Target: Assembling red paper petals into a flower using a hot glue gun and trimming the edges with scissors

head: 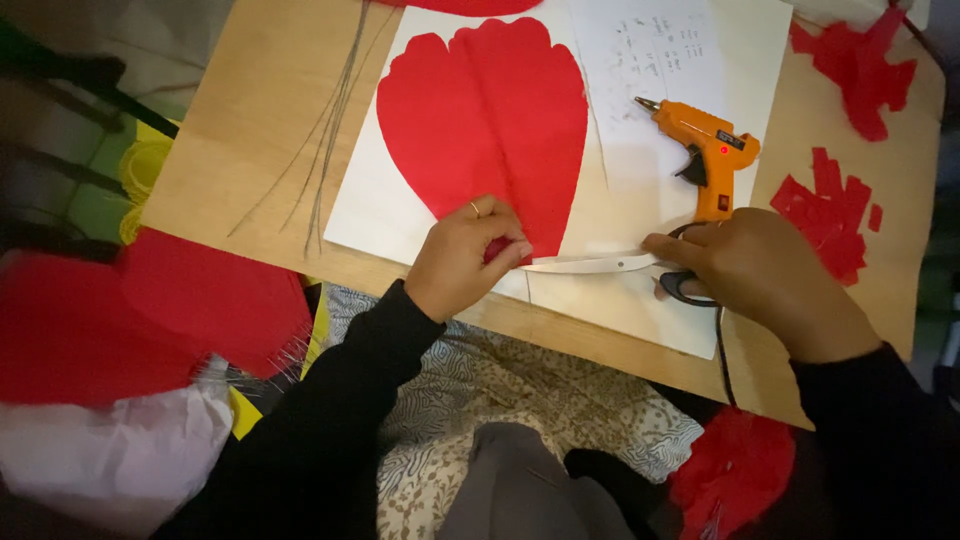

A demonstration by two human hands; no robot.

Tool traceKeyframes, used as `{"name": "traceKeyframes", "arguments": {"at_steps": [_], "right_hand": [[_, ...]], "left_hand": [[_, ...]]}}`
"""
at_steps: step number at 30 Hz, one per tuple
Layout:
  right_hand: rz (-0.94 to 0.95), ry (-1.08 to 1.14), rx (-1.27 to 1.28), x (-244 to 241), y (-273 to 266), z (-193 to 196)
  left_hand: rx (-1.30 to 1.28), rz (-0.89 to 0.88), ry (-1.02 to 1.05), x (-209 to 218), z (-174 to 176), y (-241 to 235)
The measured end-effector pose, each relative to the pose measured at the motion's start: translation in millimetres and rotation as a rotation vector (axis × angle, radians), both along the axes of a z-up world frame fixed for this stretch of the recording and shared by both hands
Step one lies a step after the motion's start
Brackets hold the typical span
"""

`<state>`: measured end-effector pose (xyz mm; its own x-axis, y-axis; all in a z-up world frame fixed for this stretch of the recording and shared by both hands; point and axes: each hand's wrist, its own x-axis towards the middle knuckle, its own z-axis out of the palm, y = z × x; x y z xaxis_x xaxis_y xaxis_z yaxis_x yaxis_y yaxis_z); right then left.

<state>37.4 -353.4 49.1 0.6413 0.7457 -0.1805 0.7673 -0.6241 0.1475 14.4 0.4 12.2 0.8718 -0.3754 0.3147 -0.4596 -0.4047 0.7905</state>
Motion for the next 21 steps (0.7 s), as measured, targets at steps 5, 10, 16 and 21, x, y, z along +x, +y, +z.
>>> {"name": "traceKeyframes", "arguments": {"at_steps": [5, 10, 16, 21], "right_hand": [[0.027, -0.041, 0.014, 0.7, -6.2, -6.1], [0.059, -0.037, 0.028, 2.1, -0.5, -1.5], [-0.100, 0.147, 0.056, 2.6, 21.0, 22.4], [-0.170, 0.205, -0.014, 9.0, 26.7, 31.4]], "left_hand": [[0.007, 0.017, 0.012, -0.3, 1.1, -2.0], [0.005, 0.022, 0.028, 0.5, -1.4, -2.7], [0.025, 0.015, 0.059, 0.6, -3.1, -2.7], [-0.006, 0.009, 0.039, 2.4, 0.3, -2.6]]}}
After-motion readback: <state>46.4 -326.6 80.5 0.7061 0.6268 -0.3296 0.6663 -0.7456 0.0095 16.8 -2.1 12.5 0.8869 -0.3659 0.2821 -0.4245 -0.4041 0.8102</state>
